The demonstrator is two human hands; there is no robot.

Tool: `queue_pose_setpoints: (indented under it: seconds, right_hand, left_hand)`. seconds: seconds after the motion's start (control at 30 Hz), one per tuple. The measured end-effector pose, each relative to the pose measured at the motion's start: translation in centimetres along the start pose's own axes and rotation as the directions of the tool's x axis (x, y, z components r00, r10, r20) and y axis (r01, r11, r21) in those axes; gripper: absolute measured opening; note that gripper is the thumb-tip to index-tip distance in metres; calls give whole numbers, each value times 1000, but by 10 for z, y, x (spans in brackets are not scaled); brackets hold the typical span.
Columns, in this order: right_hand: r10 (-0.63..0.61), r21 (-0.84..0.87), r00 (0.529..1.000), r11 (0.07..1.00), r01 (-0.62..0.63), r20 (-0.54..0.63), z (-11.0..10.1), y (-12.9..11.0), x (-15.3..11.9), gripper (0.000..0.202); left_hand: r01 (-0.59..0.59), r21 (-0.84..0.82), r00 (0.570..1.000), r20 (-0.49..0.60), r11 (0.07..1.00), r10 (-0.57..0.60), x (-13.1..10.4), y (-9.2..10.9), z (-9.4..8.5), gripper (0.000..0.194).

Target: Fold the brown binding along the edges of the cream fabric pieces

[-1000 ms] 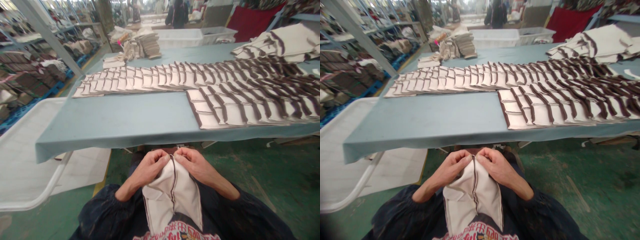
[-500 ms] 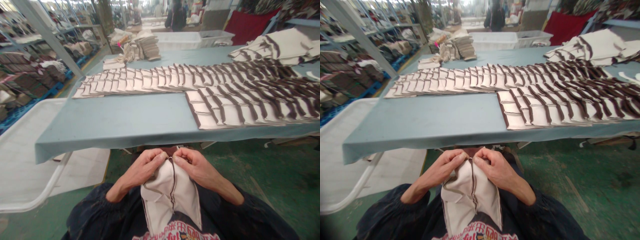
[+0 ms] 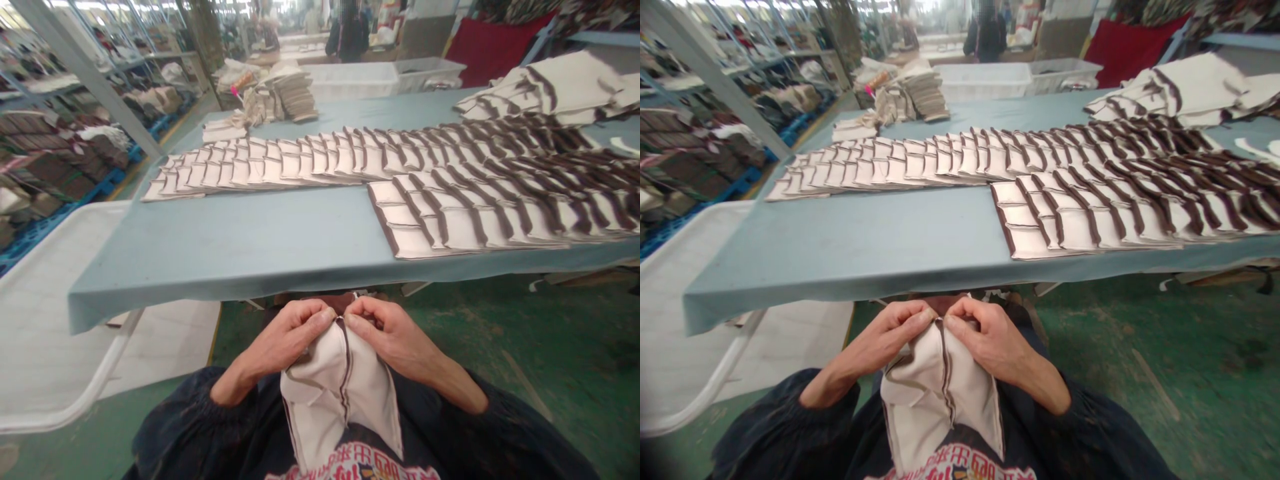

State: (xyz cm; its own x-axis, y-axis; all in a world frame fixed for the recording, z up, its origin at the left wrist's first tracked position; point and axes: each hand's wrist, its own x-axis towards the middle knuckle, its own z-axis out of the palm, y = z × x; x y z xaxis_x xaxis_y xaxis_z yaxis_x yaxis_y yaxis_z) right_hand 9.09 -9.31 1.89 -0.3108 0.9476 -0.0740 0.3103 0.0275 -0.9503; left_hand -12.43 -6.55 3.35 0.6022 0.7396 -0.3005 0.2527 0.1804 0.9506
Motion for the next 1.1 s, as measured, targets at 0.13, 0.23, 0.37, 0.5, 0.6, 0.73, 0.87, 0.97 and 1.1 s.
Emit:
queue_pose_setpoints:
  seconds: [0.13,0.23,0.37,0.5,0.6,0.73,0.87,0.97,1.1]
  right_hand:
    - [19,11,1000,1000,-19,3,0,4,2,25]
    - [22,24,1000,999,-22,5,-1,7,3,25]
    - [27,36,1000,999,-27,5,-1,10,3,26]
    - [38,53,999,998,-38,6,0,12,2,27]
    - [45,65,999,997,-45,10,0,12,1,27]
    - [52,69,999,996,-52,14,1,12,2,27]
    - [52,65,999,997,-53,18,2,12,2,28]
    - [54,64,998,996,-56,20,3,13,3,28]
    - [59,77,998,995,-61,25,5,16,2,28]
  left_hand:
    - [6,-1,1000,-8,1000,-6,2,-3,0,54]
    - [12,-15,1000,-6,1000,-13,3,-4,1,55]
    - [36,-44,999,-10,998,-36,5,-3,2,55]
    - [50,-60,998,-22,997,-51,5,-4,4,54]
    - [45,-61,999,-23,997,-47,5,-5,4,55]
    - [48,-44,998,-30,998,-49,5,-9,4,58]
    - [54,-48,998,-31,997,-55,4,-13,4,58]
    - [41,-54,998,-38,998,-43,4,-15,4,58]
    - [39,-77,998,-46,996,-43,4,-17,5,57]
